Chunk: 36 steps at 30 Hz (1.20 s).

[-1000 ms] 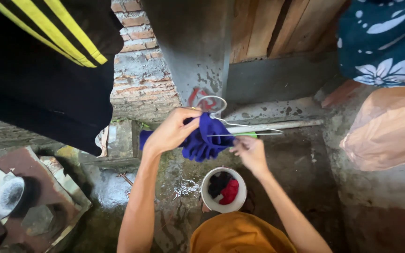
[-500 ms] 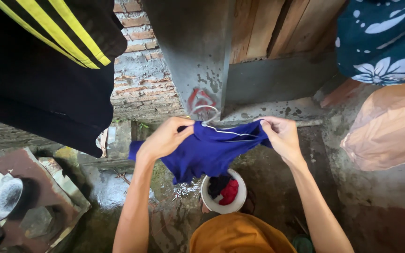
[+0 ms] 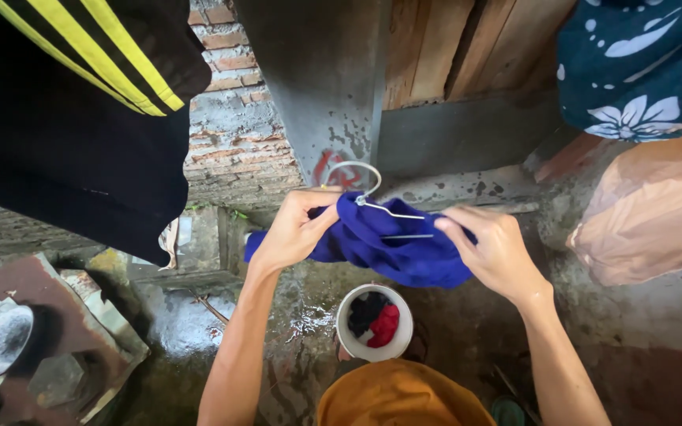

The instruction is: Hanging wet clothes on hangers and a drying rack in an outdoor area.

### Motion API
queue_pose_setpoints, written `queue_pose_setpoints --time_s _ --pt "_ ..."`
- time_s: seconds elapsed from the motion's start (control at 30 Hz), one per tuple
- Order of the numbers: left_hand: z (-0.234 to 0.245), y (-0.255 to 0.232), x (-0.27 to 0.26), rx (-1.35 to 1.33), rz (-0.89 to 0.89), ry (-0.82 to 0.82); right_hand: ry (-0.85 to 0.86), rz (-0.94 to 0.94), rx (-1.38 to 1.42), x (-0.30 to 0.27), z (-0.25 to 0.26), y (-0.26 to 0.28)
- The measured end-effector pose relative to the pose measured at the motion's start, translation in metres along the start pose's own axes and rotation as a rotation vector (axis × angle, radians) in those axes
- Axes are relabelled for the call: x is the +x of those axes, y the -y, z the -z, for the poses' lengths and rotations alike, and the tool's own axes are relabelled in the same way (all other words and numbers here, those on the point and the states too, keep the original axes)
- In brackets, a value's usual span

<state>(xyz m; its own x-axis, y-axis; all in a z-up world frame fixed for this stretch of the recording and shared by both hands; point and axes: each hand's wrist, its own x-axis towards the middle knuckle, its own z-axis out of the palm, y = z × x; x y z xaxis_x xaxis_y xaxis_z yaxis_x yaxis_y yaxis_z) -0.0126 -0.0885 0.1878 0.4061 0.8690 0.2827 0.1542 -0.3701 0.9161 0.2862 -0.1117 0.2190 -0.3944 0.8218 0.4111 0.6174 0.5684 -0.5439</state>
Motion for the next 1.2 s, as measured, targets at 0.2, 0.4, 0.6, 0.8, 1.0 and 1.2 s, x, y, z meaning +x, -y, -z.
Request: queue_pose_setpoints --time_s 0.2,0.4,0.6,0.8,1.0,1.2 --pt "-0.012 -0.005 0.008 -0.023 -0.032 0.003 -0.161 0.057 -0.009 -0.008 -0.003 -0.009" --pt "-0.017 -0.018 0.01 -0.001 -0.024 0.085 -0.118 0.061 0.206 0.006 0.017 0.014" --pt "-0.006 -0.01 -0.002 0.034 -0.088 -0.107 -0.139 0.145 -0.16 0.0 0.02 0.029" --pt "-0.006 -0.024 -0.009 0.004 -0.02 -0.103 -0.206 0.203 -0.221 -0.03 -0.001 -0.017" --pt "0.014 -0.062 -0.019 0.19 -0.105 0.048 -0.338 0.159 -0.153 -0.042 0.01 -0.031" --pt "0.04 -0.035 -0.05 0.351 0.038 -0.159 -0.428 0.02 -0.118 -0.064 0.028 -0.059"
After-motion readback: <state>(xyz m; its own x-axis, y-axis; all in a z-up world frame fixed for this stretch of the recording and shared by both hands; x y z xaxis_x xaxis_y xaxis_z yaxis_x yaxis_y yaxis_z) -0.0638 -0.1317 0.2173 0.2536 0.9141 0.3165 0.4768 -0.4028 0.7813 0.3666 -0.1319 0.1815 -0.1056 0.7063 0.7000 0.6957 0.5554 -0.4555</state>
